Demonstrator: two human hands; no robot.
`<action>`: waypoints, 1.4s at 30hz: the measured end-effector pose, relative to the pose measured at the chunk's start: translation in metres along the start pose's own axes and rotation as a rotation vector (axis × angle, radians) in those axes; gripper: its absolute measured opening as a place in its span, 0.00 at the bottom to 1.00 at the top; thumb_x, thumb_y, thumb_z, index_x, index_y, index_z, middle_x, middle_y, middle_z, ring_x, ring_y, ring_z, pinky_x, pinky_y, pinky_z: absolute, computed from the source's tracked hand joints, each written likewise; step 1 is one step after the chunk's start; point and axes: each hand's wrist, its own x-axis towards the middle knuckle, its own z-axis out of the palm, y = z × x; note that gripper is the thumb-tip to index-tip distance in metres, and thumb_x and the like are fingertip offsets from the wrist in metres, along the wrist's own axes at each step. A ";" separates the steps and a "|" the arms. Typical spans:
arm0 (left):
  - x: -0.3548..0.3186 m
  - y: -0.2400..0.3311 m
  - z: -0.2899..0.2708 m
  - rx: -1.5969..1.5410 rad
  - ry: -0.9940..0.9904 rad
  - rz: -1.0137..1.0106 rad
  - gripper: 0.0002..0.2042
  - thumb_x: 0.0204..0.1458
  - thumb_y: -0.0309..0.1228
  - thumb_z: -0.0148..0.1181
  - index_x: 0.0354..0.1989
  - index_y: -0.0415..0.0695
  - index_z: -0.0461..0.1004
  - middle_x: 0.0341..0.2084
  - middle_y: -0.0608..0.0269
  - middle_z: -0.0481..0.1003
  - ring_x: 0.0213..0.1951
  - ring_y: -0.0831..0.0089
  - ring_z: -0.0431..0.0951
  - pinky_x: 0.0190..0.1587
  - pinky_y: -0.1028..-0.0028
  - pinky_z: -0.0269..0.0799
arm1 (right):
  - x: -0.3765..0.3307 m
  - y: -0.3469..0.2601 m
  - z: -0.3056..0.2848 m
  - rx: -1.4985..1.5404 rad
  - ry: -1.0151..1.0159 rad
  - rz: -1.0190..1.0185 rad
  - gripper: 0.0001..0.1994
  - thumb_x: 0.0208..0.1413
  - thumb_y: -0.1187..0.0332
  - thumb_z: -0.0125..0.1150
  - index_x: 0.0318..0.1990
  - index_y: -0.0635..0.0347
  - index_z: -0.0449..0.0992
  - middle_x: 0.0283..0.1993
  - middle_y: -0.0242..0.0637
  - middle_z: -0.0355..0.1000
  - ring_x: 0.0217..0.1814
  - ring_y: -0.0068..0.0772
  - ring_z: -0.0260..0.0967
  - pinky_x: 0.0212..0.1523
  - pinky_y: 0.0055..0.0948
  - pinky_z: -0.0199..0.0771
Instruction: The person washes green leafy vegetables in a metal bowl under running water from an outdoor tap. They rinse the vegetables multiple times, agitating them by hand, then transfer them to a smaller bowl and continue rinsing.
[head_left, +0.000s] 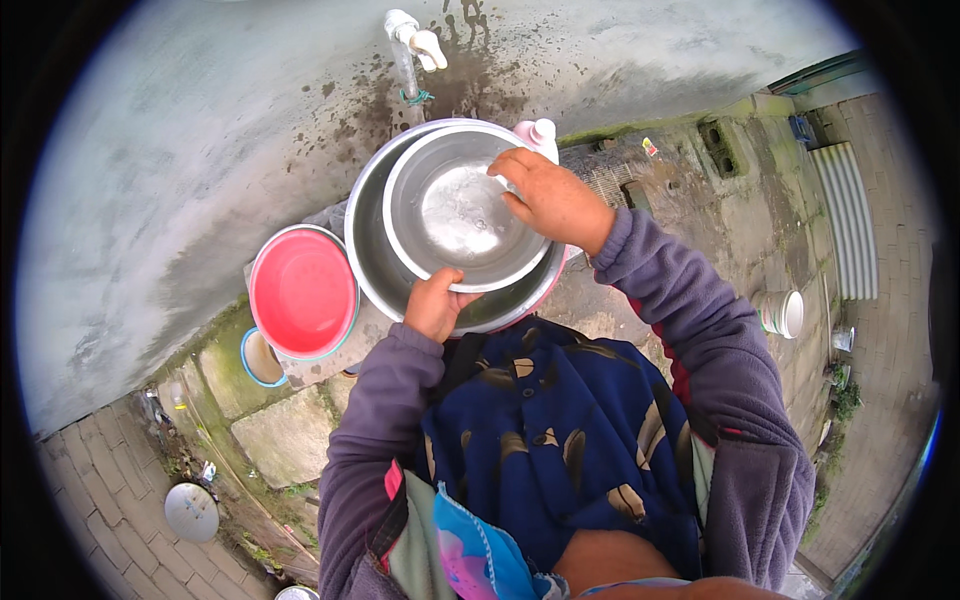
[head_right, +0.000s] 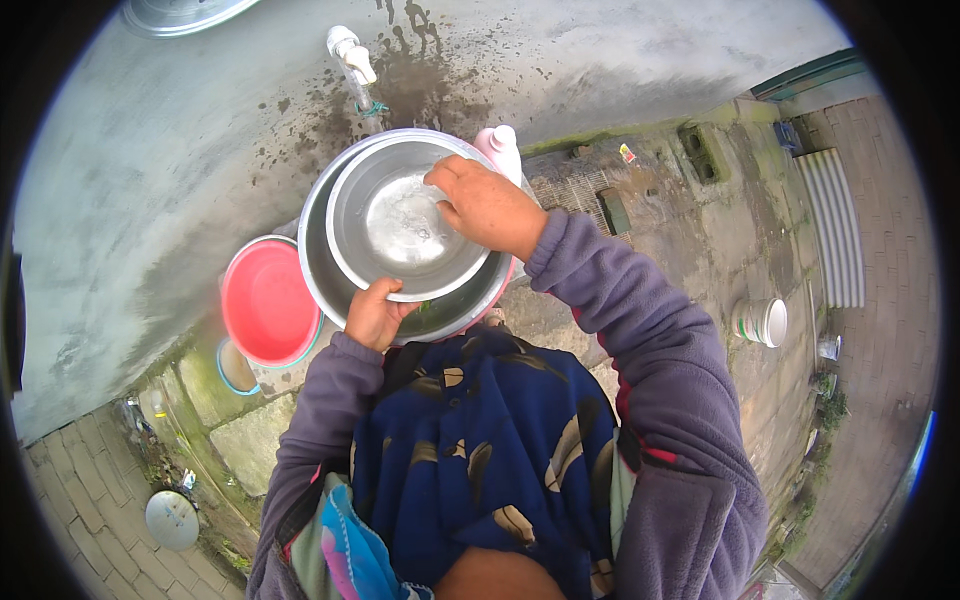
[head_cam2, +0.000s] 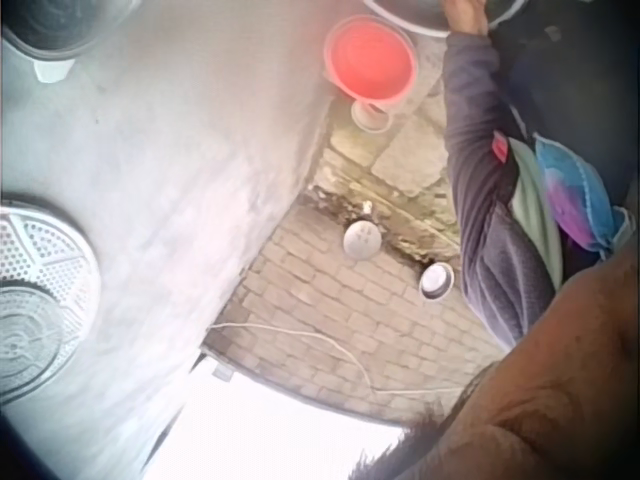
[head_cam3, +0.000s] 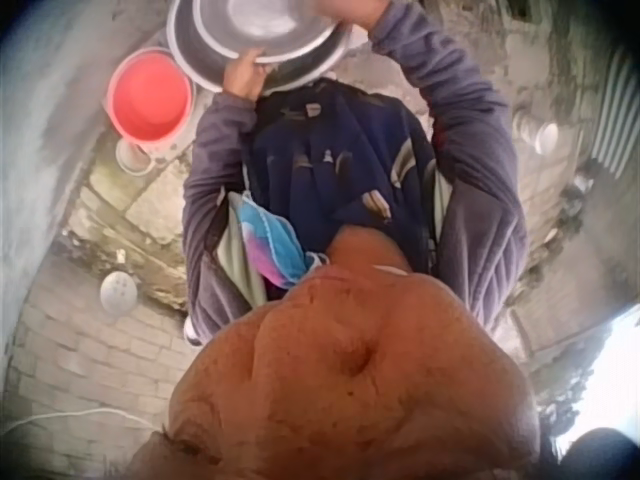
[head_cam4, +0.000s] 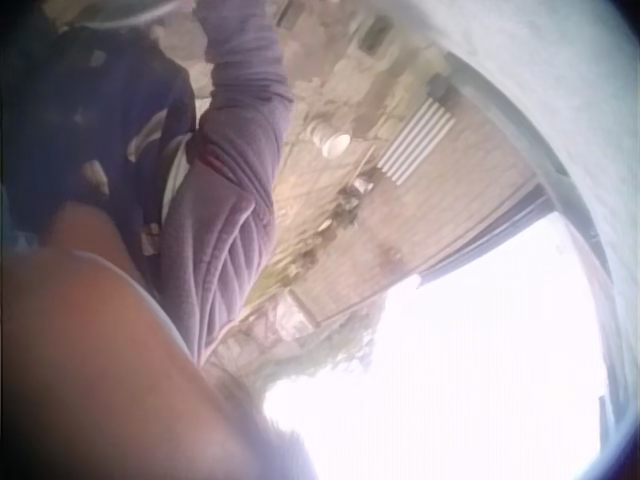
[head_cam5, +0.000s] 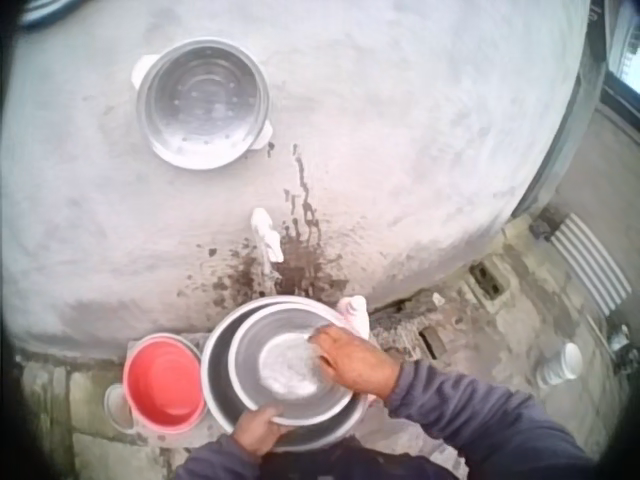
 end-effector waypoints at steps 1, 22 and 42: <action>0.001 0.000 0.001 -0.015 -0.020 -0.003 0.16 0.58 0.24 0.48 0.52 0.24 0.66 0.47 0.47 0.74 0.48 0.58 0.79 0.52 0.61 0.78 | 0.001 -0.002 0.004 -0.125 -0.098 0.048 0.26 0.57 0.67 0.59 0.63 0.65 0.65 0.69 0.51 0.58 0.70 0.52 0.58 0.68 0.45 0.59; 0.010 0.001 -0.013 -0.046 0.005 0.013 0.18 0.56 0.23 0.48 0.54 0.25 0.65 0.47 0.47 0.74 0.47 0.57 0.79 0.47 0.61 0.81 | 0.013 -0.013 0.043 -0.329 -0.148 -0.133 0.26 0.66 0.56 0.44 0.65 0.64 0.62 0.73 0.46 0.54 0.74 0.43 0.53 0.72 0.50 0.47; 0.014 0.007 -0.016 -0.033 -0.009 -0.044 0.16 0.57 0.23 0.48 0.50 0.24 0.67 0.46 0.45 0.75 0.45 0.58 0.80 0.46 0.62 0.81 | 0.023 -0.016 0.049 -0.003 -0.527 -0.263 0.27 0.63 0.60 0.49 0.66 0.64 0.60 0.72 0.51 0.54 0.73 0.48 0.54 0.70 0.42 0.54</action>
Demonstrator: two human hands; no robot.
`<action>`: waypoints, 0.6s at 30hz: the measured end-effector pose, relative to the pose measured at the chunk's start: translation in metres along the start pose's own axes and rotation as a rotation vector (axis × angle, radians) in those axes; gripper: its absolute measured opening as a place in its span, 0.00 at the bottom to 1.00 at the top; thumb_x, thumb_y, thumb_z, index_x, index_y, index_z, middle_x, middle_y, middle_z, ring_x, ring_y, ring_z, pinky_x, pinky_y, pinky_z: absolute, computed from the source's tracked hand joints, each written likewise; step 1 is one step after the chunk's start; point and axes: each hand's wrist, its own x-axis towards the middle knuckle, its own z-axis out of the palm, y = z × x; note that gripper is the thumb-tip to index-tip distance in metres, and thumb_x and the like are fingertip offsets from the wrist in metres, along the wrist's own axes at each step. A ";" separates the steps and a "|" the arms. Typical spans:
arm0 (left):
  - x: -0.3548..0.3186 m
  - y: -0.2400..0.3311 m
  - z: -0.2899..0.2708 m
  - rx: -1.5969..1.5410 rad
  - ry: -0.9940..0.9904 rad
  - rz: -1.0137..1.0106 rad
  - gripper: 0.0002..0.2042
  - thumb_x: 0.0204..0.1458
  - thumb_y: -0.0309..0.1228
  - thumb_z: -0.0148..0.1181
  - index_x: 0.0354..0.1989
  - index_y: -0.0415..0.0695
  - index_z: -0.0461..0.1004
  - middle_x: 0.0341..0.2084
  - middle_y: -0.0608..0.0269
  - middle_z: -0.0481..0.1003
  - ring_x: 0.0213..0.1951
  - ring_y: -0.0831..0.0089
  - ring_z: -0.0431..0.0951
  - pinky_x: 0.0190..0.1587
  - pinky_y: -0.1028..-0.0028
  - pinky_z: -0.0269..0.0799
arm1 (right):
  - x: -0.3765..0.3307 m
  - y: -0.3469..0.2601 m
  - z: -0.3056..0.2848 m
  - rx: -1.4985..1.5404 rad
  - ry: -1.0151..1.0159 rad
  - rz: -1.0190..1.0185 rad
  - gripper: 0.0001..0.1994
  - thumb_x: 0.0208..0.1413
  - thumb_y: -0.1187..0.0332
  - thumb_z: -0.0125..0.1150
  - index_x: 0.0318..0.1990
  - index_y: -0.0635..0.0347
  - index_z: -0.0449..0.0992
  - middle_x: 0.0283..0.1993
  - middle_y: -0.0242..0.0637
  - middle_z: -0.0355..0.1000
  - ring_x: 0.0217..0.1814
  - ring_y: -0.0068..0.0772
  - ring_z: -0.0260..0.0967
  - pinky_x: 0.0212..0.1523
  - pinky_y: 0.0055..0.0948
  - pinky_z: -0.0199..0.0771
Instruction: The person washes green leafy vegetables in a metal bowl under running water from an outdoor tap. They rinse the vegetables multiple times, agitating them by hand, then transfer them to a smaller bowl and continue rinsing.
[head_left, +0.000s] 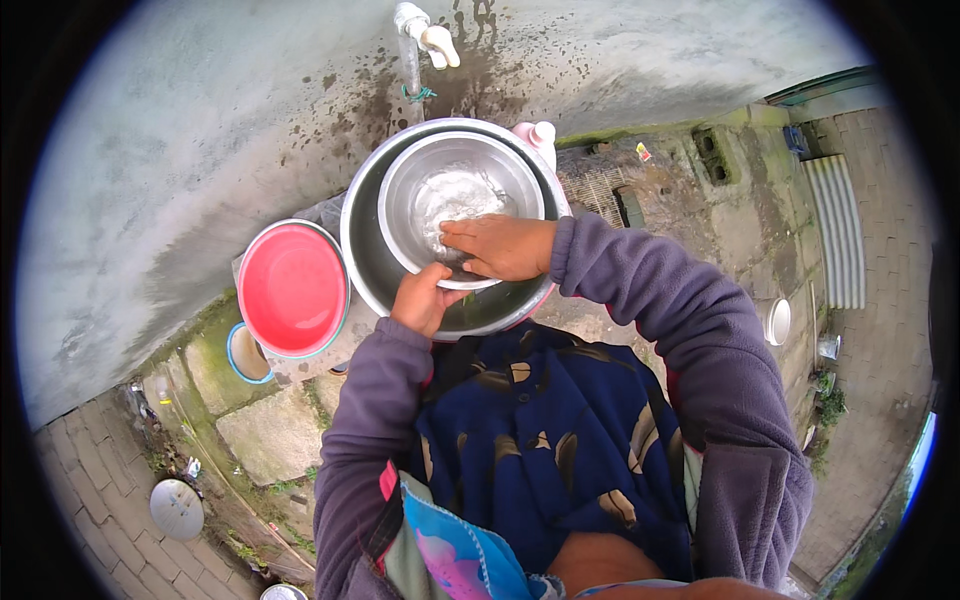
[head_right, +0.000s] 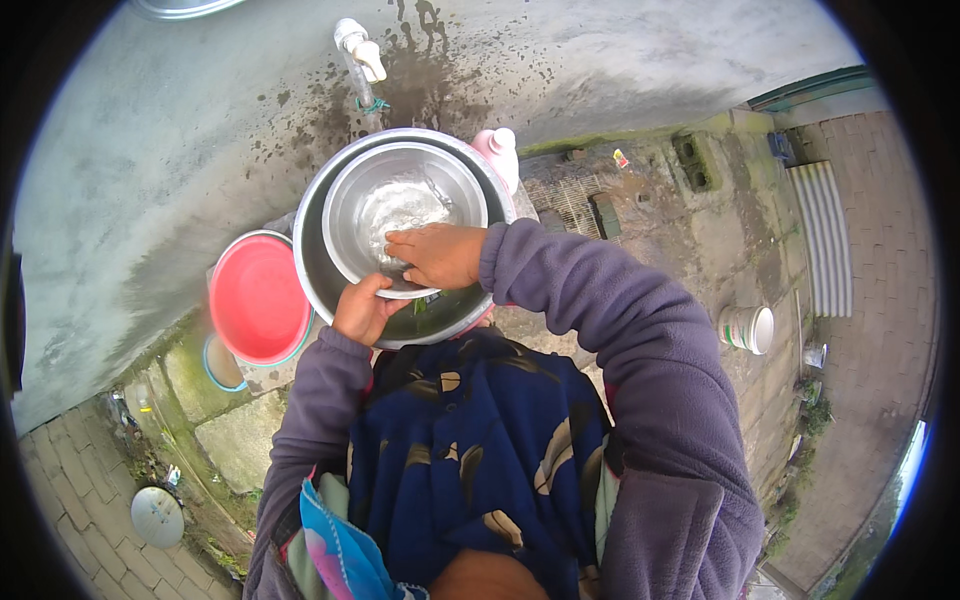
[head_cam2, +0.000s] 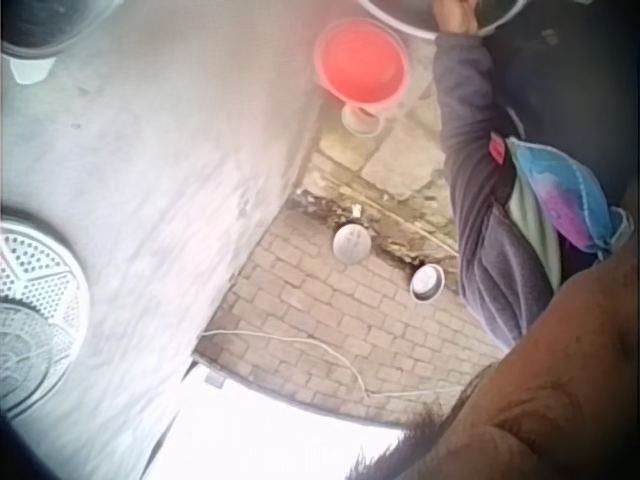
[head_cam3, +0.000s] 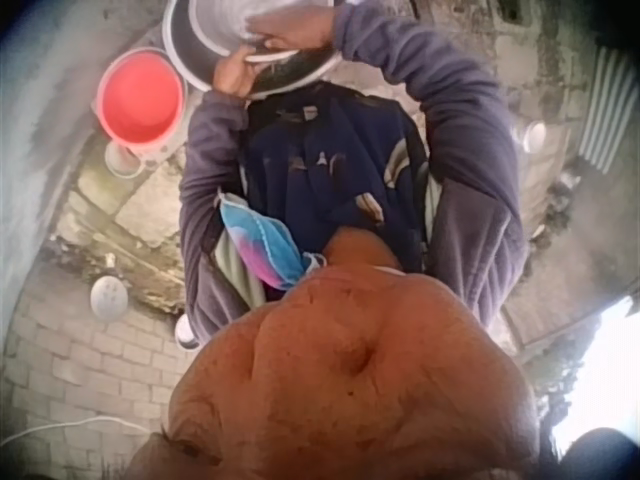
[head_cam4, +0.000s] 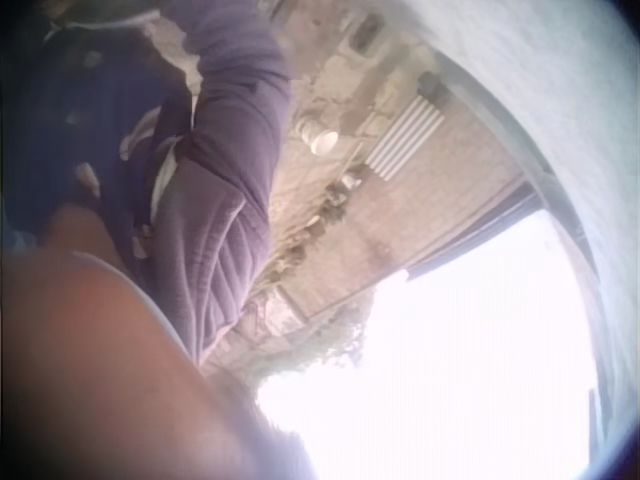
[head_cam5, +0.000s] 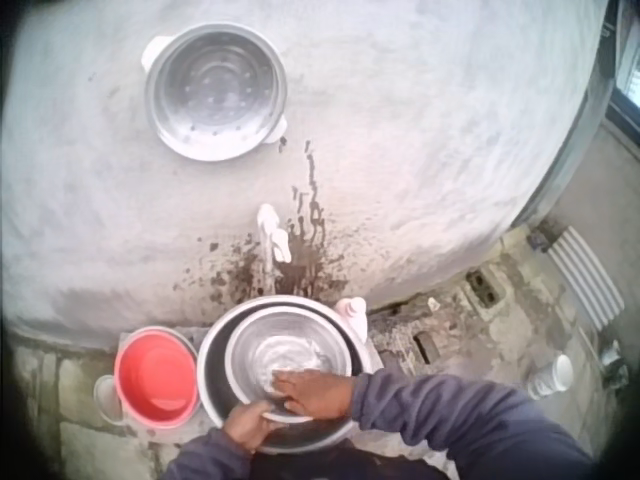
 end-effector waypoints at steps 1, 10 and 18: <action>-0.001 0.000 0.000 0.020 -0.003 -0.019 0.16 0.57 0.23 0.48 0.50 0.24 0.67 0.46 0.45 0.75 0.45 0.58 0.80 0.46 0.62 0.81 | 0.003 0.002 0.000 -0.105 0.104 0.116 0.27 0.63 0.60 0.50 0.66 0.64 0.60 0.73 0.51 0.54 0.73 0.48 0.54 0.70 0.42 0.54; 0.009 0.004 -0.006 0.027 -0.057 -0.053 0.15 0.56 0.24 0.50 0.49 0.27 0.68 0.45 0.48 0.75 0.44 0.60 0.81 0.44 0.65 0.82 | 0.002 -0.004 0.002 -0.027 0.027 -0.085 0.28 0.59 0.66 0.50 0.66 0.72 0.59 0.71 0.57 0.53 0.73 0.50 0.53 0.71 0.41 0.54; 0.001 0.011 -0.013 0.065 -0.020 -0.044 0.14 0.56 0.25 0.51 0.48 0.28 0.68 0.45 0.51 0.75 0.44 0.62 0.80 0.44 0.66 0.83 | 0.000 0.022 -0.012 -0.274 -0.071 0.227 0.25 0.63 0.62 0.50 0.65 0.59 0.63 0.73 0.45 0.54 0.74 0.41 0.53 0.70 0.42 0.54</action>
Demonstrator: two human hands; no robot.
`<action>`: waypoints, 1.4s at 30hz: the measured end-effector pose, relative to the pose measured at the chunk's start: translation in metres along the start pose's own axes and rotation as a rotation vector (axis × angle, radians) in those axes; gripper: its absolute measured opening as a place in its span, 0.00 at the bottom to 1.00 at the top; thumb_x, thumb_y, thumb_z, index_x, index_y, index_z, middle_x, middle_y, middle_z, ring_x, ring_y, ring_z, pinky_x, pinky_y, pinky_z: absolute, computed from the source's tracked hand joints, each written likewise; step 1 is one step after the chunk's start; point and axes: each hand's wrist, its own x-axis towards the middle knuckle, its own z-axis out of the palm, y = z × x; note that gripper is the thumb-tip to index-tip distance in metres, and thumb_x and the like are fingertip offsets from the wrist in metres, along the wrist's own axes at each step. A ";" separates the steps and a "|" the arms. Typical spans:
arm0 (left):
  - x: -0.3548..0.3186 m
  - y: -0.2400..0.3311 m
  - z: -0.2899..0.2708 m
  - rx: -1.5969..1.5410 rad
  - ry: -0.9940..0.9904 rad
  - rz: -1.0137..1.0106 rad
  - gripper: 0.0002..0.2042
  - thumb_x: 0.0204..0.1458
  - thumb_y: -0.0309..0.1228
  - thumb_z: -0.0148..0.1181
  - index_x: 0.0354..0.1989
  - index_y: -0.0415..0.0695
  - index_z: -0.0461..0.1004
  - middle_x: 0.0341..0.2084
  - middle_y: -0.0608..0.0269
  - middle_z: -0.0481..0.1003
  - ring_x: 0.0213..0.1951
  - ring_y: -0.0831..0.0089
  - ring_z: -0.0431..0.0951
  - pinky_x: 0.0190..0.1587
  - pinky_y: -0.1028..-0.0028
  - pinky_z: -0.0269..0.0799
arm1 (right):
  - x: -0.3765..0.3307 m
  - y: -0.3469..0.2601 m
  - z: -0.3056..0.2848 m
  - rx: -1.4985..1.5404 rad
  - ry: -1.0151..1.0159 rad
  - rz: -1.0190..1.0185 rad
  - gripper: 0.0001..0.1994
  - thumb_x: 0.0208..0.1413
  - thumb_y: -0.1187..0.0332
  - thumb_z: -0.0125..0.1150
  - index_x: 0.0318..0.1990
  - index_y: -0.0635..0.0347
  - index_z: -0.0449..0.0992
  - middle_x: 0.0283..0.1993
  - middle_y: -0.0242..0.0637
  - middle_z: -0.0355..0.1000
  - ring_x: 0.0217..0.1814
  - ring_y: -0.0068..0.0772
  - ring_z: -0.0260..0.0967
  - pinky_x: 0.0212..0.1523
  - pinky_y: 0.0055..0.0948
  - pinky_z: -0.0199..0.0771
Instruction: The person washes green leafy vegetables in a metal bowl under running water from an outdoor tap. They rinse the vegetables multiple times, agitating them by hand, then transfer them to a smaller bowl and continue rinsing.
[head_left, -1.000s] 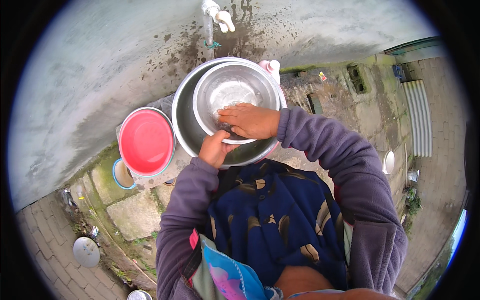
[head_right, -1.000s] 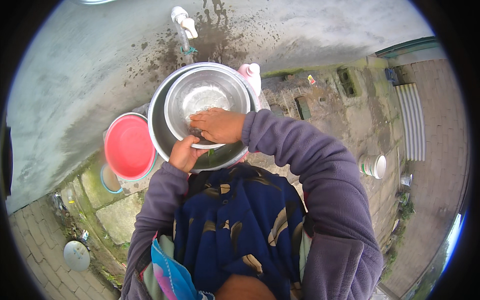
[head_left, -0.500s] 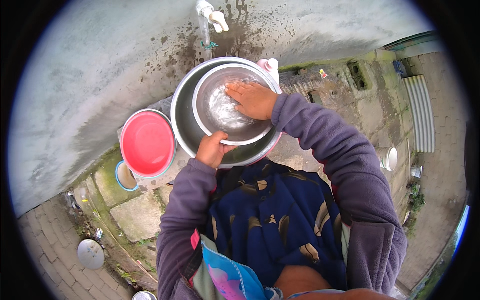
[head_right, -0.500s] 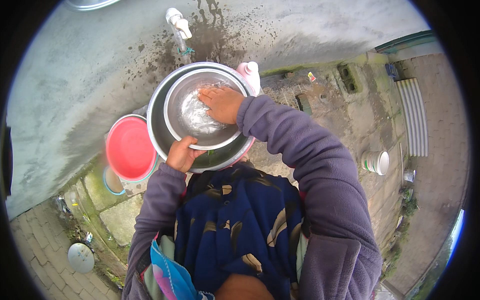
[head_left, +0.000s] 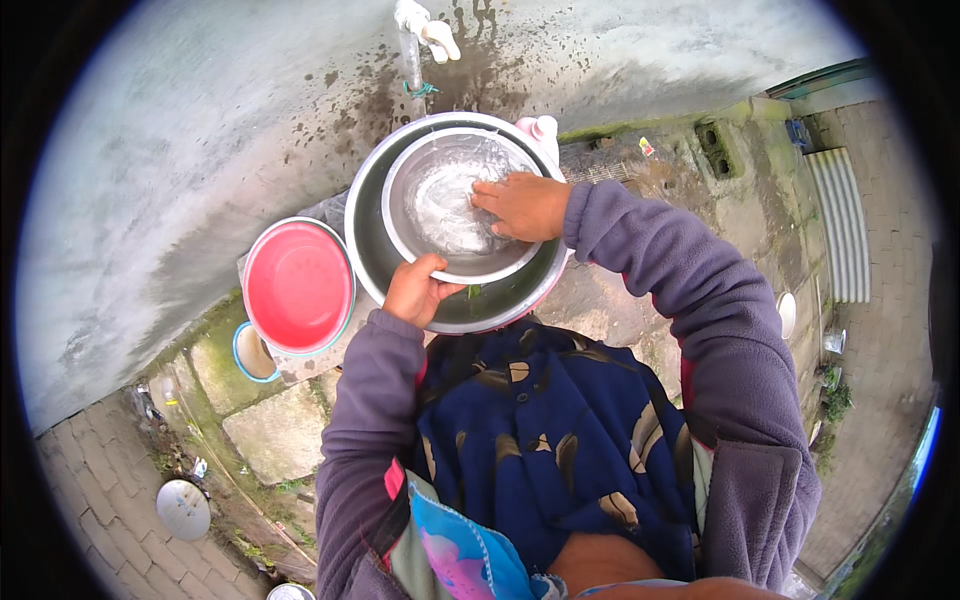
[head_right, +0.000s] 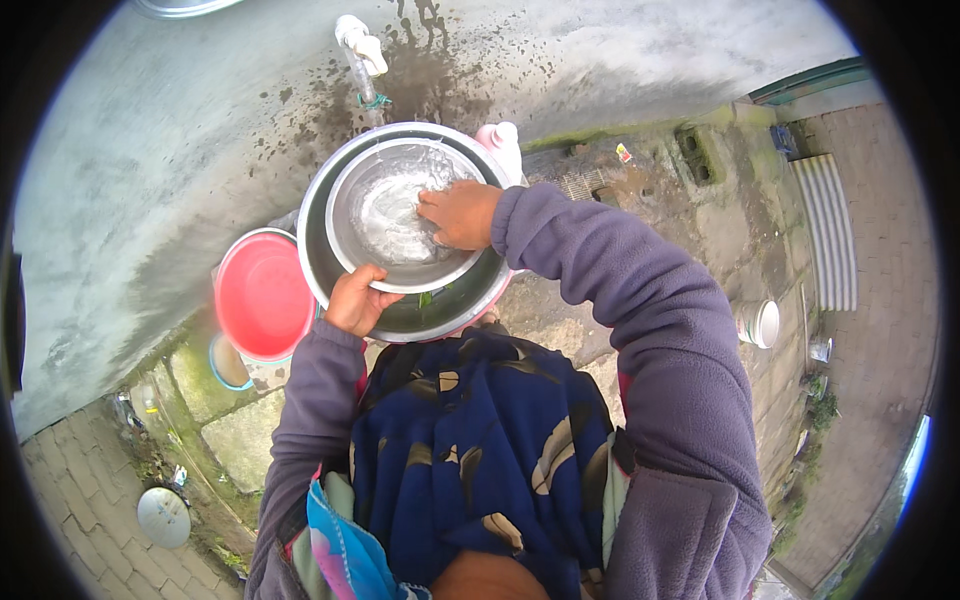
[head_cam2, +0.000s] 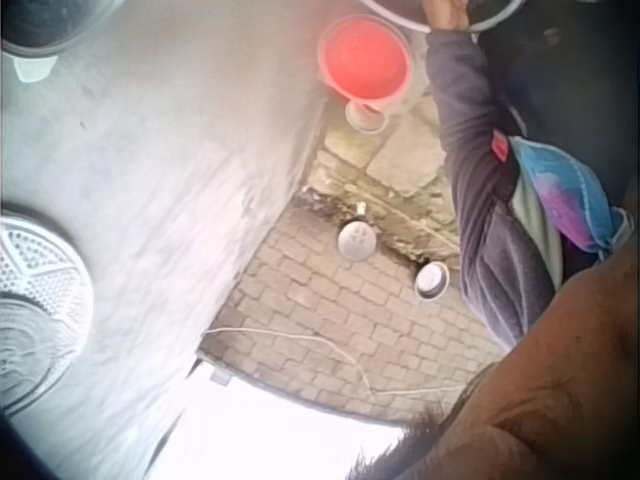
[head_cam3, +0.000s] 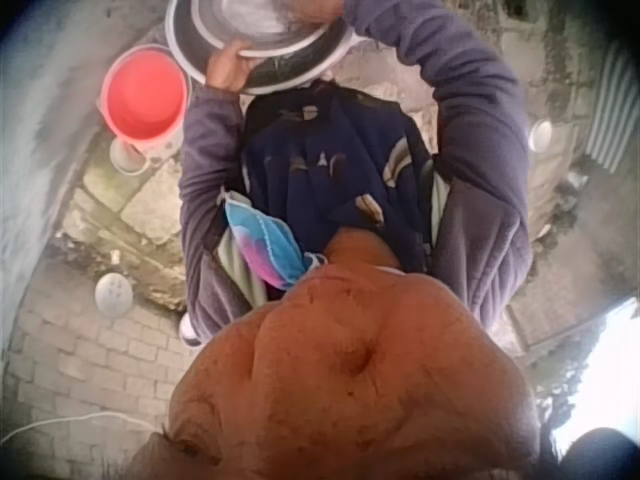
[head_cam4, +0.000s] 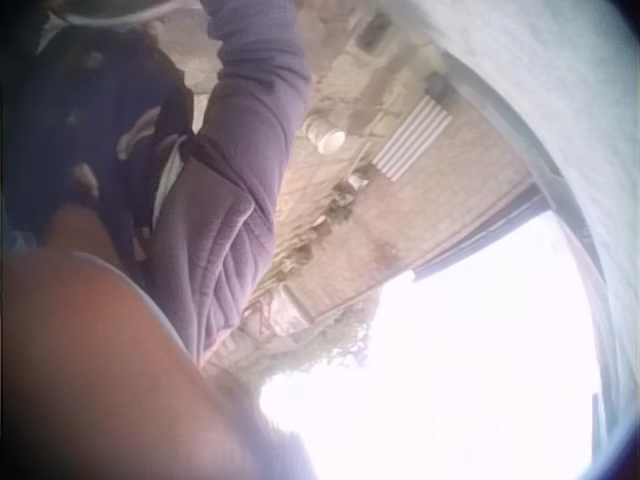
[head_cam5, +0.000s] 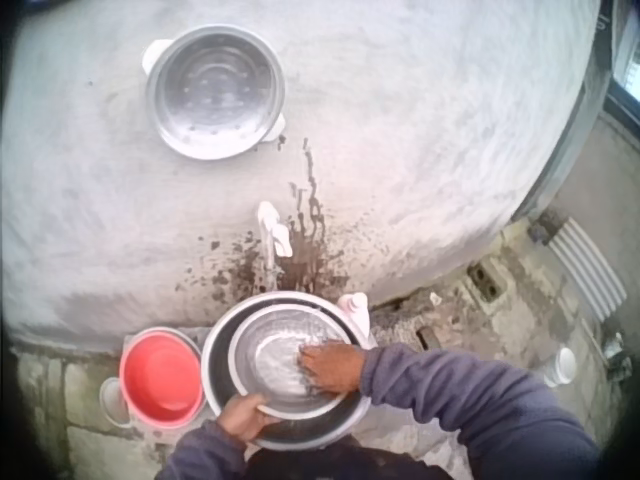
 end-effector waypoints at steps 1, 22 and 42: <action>-0.001 0.000 0.000 -0.009 -0.004 -0.002 0.14 0.57 0.25 0.51 0.48 0.28 0.68 0.46 0.51 0.75 0.45 0.63 0.80 0.44 0.66 0.83 | -0.009 -0.006 0.007 0.251 -0.117 -0.045 0.24 0.64 0.61 0.49 0.65 0.60 0.64 0.72 0.46 0.56 0.74 0.41 0.54 0.70 0.42 0.55; -0.010 0.051 -0.044 0.099 0.017 0.173 0.16 0.55 0.24 0.49 0.52 0.32 0.67 0.46 0.50 0.76 0.44 0.60 0.81 0.43 0.66 0.84 | -0.145 0.029 0.092 1.322 1.020 0.793 0.33 0.65 0.55 0.53 0.70 0.65 0.52 0.66 0.53 0.61 0.61 0.42 0.67 0.59 0.35 0.70; 0.048 -0.072 0.168 0.243 -0.186 -0.180 0.22 0.57 0.25 0.46 0.60 0.30 0.61 0.54 0.46 0.73 0.54 0.55 0.76 0.55 0.59 0.77 | -0.252 0.032 0.113 2.096 0.743 0.300 0.37 0.64 0.52 0.54 0.70 0.65 0.47 0.63 0.50 0.63 0.57 0.42 0.72 0.53 0.41 0.79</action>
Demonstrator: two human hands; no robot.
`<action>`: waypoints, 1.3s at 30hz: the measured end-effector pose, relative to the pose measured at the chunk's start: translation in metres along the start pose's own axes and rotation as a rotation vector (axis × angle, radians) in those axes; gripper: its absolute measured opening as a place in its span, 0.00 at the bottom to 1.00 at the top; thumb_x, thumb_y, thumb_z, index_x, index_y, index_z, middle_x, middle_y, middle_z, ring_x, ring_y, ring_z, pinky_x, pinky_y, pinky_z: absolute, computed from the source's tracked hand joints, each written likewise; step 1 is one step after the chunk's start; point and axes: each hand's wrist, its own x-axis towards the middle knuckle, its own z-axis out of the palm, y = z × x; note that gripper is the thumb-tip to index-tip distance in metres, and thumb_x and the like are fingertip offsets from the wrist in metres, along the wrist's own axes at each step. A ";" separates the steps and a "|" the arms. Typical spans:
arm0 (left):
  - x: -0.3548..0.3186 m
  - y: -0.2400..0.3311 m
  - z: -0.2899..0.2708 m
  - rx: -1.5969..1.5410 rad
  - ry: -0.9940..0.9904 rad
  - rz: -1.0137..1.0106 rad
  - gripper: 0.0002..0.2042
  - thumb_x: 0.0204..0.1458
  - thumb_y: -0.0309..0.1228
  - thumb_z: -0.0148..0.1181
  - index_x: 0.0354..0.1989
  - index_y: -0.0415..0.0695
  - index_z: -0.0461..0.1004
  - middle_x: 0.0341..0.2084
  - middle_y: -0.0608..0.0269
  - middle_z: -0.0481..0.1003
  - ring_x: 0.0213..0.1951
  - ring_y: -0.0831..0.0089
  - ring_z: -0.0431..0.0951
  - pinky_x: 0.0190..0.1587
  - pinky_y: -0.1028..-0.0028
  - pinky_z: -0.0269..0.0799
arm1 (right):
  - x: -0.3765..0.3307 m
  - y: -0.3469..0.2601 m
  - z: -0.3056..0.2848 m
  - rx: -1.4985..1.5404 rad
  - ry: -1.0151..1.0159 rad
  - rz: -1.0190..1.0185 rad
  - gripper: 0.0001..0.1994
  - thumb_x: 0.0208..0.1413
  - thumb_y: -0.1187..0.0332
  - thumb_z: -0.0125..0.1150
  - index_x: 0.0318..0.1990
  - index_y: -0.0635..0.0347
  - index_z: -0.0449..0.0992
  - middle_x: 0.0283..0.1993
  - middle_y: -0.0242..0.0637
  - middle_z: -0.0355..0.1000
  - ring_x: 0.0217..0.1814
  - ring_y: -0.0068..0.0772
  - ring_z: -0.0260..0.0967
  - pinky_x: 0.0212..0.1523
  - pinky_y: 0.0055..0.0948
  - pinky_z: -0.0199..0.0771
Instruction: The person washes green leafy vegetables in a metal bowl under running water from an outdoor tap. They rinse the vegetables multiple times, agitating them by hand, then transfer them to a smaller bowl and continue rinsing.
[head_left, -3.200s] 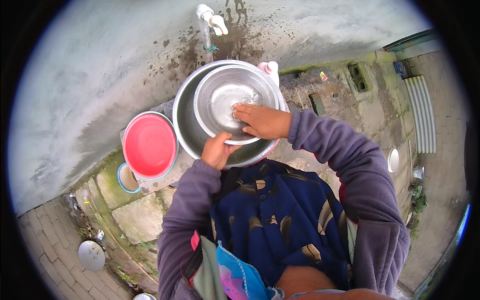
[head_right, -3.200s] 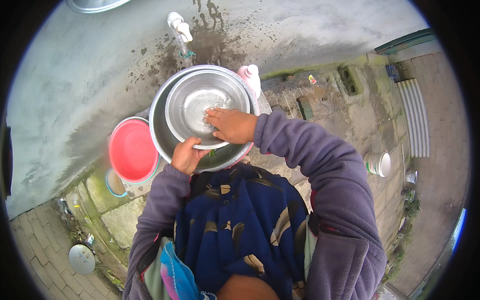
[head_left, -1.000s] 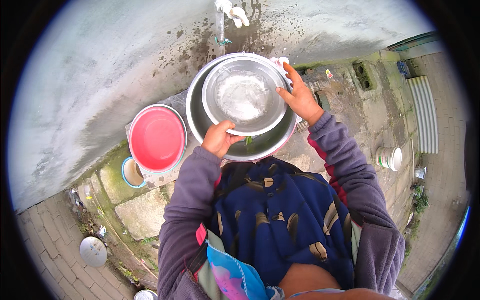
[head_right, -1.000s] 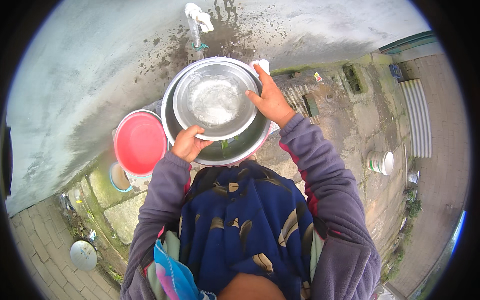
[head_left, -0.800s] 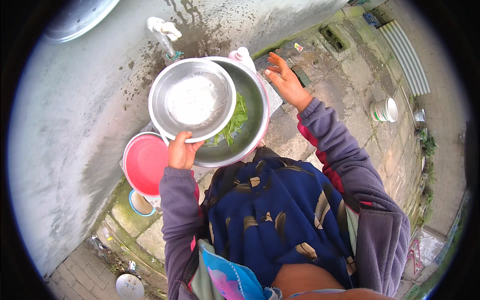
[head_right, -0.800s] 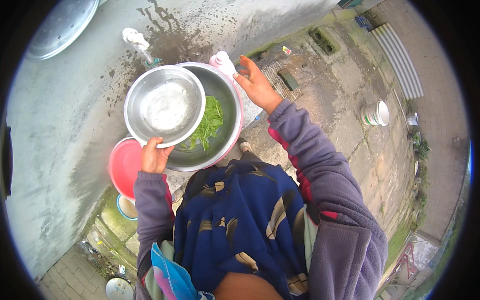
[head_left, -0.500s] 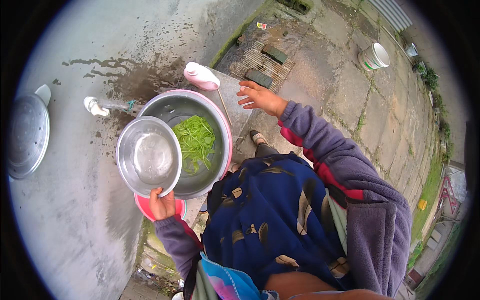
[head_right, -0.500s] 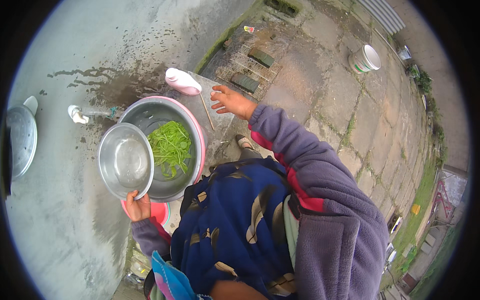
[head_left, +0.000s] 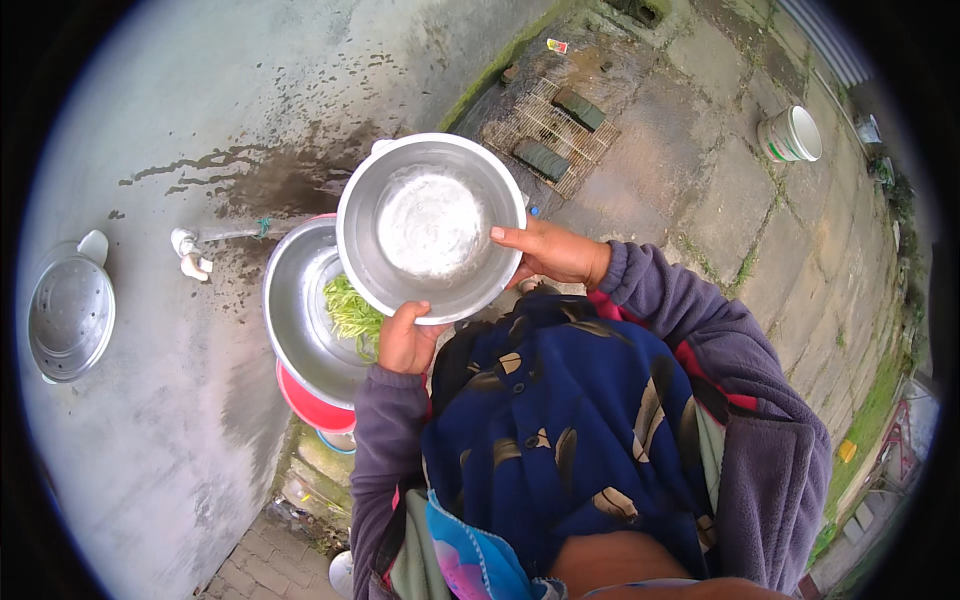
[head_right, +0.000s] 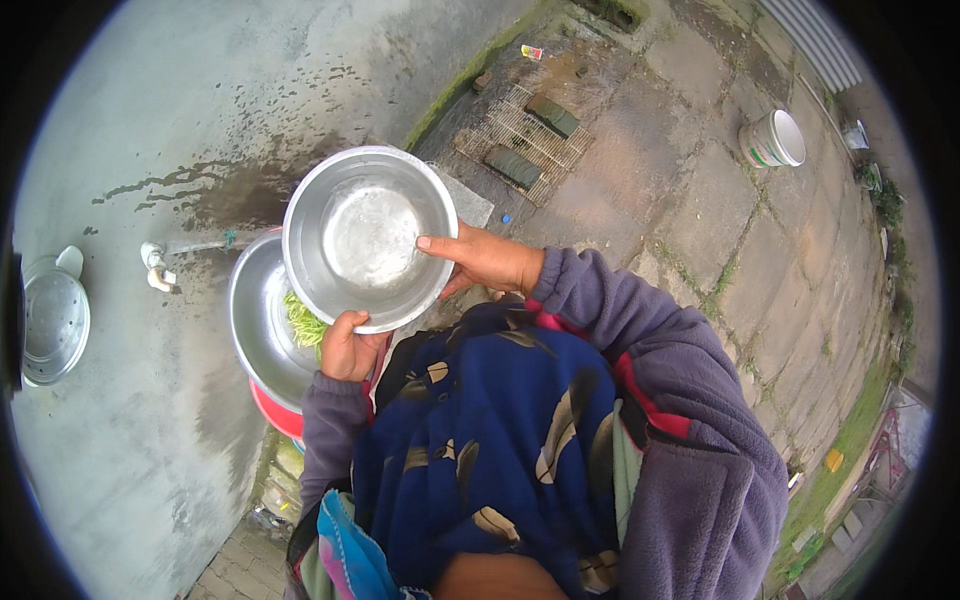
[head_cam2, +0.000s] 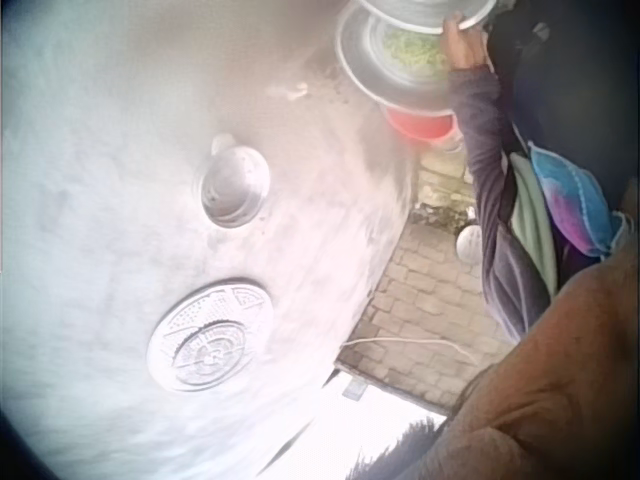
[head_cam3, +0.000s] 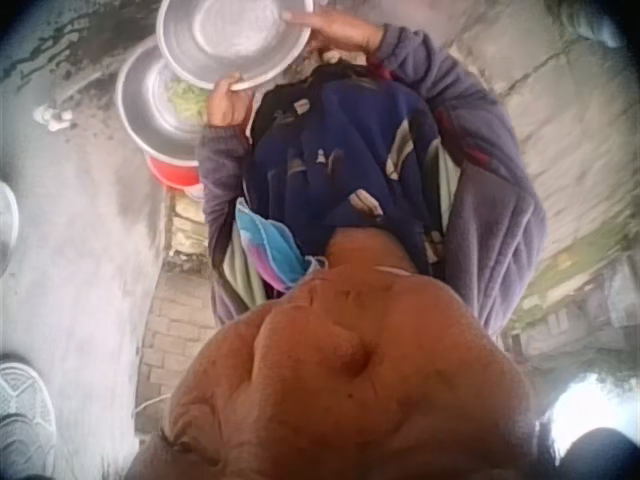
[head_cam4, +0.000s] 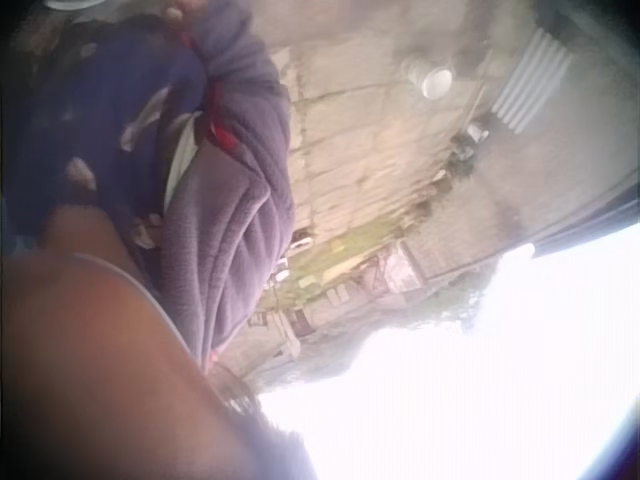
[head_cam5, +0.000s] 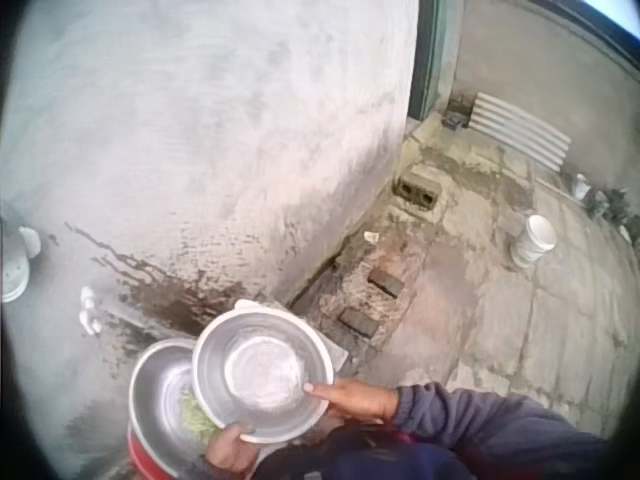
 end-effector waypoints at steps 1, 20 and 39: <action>0.016 -0.006 0.018 0.076 -0.006 -0.023 0.22 0.59 0.28 0.48 0.60 0.31 0.60 0.54 0.47 0.72 0.55 0.56 0.76 0.54 0.59 0.78 | -0.003 0.002 -0.012 0.021 0.070 -0.014 0.34 0.64 0.55 0.54 0.69 0.65 0.48 0.63 0.49 0.64 0.57 0.41 0.73 0.53 0.40 0.79; -0.102 -0.032 -0.146 0.341 1.571 0.790 0.32 0.60 0.35 0.58 0.70 0.45 0.52 0.60 0.52 0.65 0.64 0.63 0.62 0.64 0.62 0.58 | -0.123 -0.105 -0.292 -1.451 1.463 -0.685 0.37 0.53 0.76 0.51 0.72 0.58 0.47 0.67 0.57 0.59 0.60 0.56 0.68 0.57 0.47 0.70; -0.129 -0.027 -0.186 1.125 1.376 0.093 0.22 0.44 0.45 0.70 0.31 0.37 0.71 0.24 0.52 0.77 0.29 0.58 0.80 0.35 0.62 0.74 | 0.024 0.008 -0.138 -0.444 0.632 -0.189 0.26 0.59 0.70 0.49 0.67 0.55 0.56 0.57 0.44 0.68 0.49 0.39 0.76 0.38 0.36 0.85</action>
